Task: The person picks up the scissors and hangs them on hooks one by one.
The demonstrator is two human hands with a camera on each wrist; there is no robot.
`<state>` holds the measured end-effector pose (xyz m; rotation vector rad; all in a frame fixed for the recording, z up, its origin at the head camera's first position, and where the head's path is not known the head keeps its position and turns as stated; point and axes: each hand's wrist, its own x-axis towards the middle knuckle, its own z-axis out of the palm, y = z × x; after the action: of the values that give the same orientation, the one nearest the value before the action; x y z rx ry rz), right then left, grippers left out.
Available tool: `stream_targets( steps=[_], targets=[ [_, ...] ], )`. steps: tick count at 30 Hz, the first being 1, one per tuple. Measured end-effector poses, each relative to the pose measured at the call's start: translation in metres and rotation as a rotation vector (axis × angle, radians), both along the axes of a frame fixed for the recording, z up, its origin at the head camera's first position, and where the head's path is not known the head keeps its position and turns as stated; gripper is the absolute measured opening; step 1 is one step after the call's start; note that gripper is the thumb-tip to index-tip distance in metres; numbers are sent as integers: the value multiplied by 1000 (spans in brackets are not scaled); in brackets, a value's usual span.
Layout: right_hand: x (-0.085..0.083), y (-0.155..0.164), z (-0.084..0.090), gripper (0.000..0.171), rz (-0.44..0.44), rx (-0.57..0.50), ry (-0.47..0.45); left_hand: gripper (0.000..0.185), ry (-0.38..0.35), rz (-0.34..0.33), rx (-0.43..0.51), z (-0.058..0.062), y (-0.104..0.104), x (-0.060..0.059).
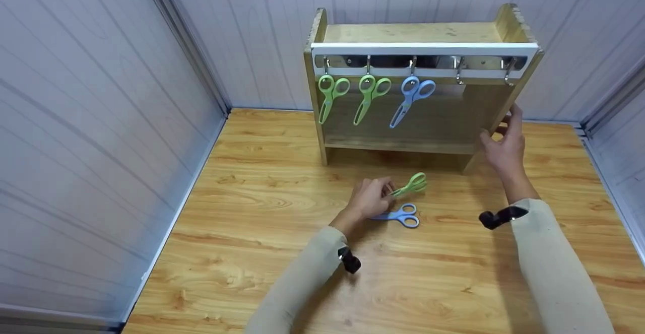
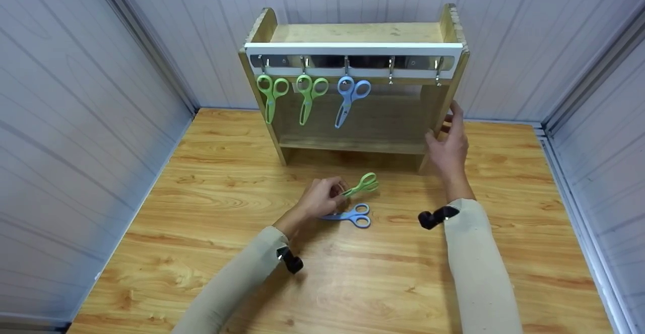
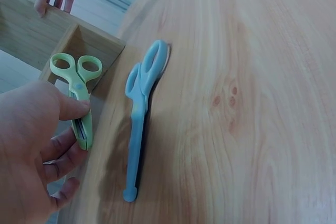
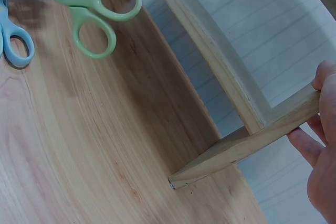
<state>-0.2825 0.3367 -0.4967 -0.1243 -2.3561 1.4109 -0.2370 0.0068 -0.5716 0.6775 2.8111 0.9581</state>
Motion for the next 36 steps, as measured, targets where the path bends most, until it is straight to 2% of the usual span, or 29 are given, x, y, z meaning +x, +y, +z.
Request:
stream_targets(
  steps=[1, 2, 9, 16, 23, 30, 36],
  targets=[
    [0, 0, 0, 83, -3, 4, 1, 10, -1, 1, 0, 0, 0, -1],
    [-1, 0, -1, 83, -6, 7, 1, 10, -21, 2, 3, 11, -2, 4],
    [1, 0, 1, 83, -3, -4, -16, 14, -5, 34, -31, 17, -1, 4],
    [3, 0, 3, 85, 12, -12, -39, 17, -9, 35, -6, 22, -1, 4],
    [0, 0, 0, 85, 12, -16, -24, 17, 22, 29, 0, 28, -3, 4],
    [0, 0, -1, 84, 10, -9, 0, 14, 20, 24, 19, 35, -1, 4],
    [2, -1, 1, 83, 17, -11, -33, 14, 26, 24, 28, 39, 0, 4]
  ],
)
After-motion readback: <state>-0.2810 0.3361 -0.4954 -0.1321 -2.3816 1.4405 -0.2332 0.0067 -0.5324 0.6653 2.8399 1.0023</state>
